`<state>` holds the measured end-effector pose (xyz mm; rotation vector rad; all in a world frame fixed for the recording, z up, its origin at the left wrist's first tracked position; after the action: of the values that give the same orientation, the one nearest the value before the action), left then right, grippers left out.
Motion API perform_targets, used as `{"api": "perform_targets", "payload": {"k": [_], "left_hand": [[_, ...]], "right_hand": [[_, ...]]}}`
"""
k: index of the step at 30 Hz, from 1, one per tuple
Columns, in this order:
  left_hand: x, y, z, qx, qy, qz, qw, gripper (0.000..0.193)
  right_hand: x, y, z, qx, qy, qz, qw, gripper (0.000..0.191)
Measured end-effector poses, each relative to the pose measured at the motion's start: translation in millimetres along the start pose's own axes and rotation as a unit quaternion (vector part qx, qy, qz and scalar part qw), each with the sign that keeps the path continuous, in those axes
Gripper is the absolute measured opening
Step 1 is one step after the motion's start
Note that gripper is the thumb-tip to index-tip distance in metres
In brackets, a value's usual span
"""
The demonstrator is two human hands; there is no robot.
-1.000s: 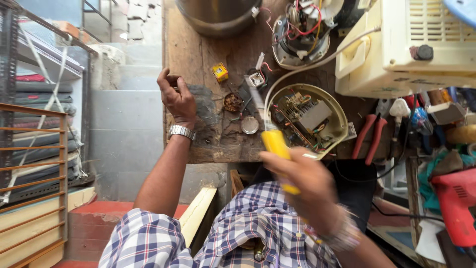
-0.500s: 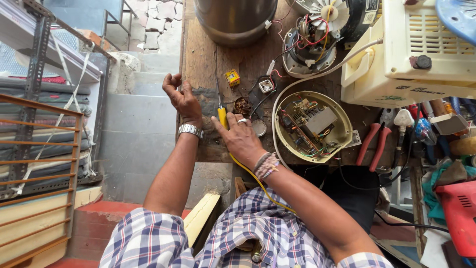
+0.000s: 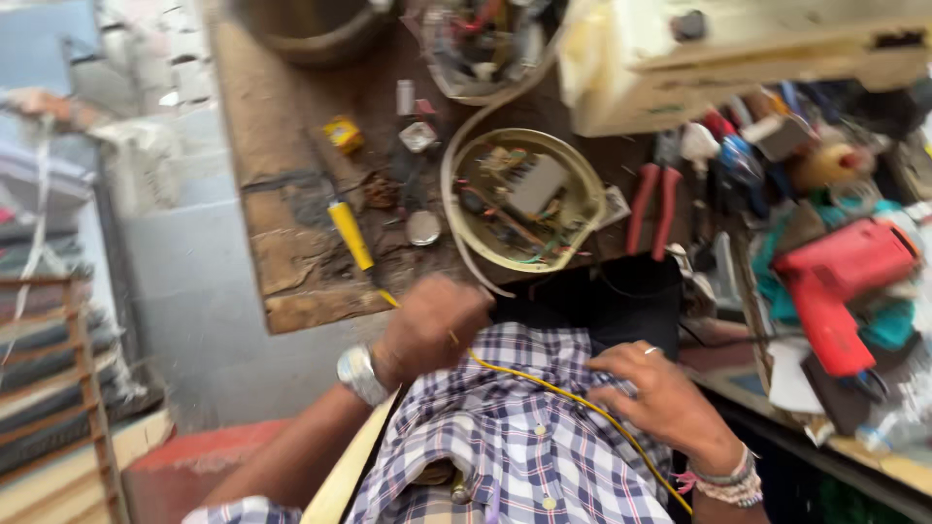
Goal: The person uses a screwdriver to adjust components inside a small beige plastic housing, then uses a soldering iron to solder wires and components on a circuit board. They manipulate wires and small parts with both hands while working at a cluttered workbench.
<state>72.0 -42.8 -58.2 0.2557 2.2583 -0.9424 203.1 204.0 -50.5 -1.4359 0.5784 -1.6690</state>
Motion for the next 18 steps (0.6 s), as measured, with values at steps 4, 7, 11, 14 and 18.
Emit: {"api": "perform_targets", "payload": {"k": [4, 7, 11, 14, 18], "left_hand": [[-36, 63, -4, 0.206, 0.044, 0.02, 0.977, 0.03], [-26, 83, 11, 0.328, 0.006, 0.034, 0.944, 0.017], [1, 64, 23, 0.323, -0.007, 0.002, 0.946, 0.011], [15, 46, 23, 0.332, -0.032, -0.056, 0.941, 0.013], [10, 40, 14, 0.37, -0.088, -0.089, 0.921, 0.024]], "right_hand": [[-24, 43, 24, 0.05, 0.043, -0.009, 0.998, 0.04], [-27, 54, 27, 0.076, 0.043, -0.014, 0.996, 0.03], [-15, 42, 6, 0.025, -0.004, -0.016, 1.0, 0.021], [5, 23, -11, -0.053, -0.035, -0.014, 0.998, 0.021], [11, -21, -22, -0.142, -0.003, 0.019, 0.99, 0.019]]}}
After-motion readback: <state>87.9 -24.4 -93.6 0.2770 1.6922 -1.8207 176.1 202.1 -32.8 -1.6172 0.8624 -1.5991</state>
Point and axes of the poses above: each hand's wrist, its own z-axis away from the middle knuckle, its own y-axis out of the palm, x = y × z, the point moved 6 cm from there along -z, towards the middle knuckle, and after that the axes turned 5 degrees about z, right-handed, at the moved point
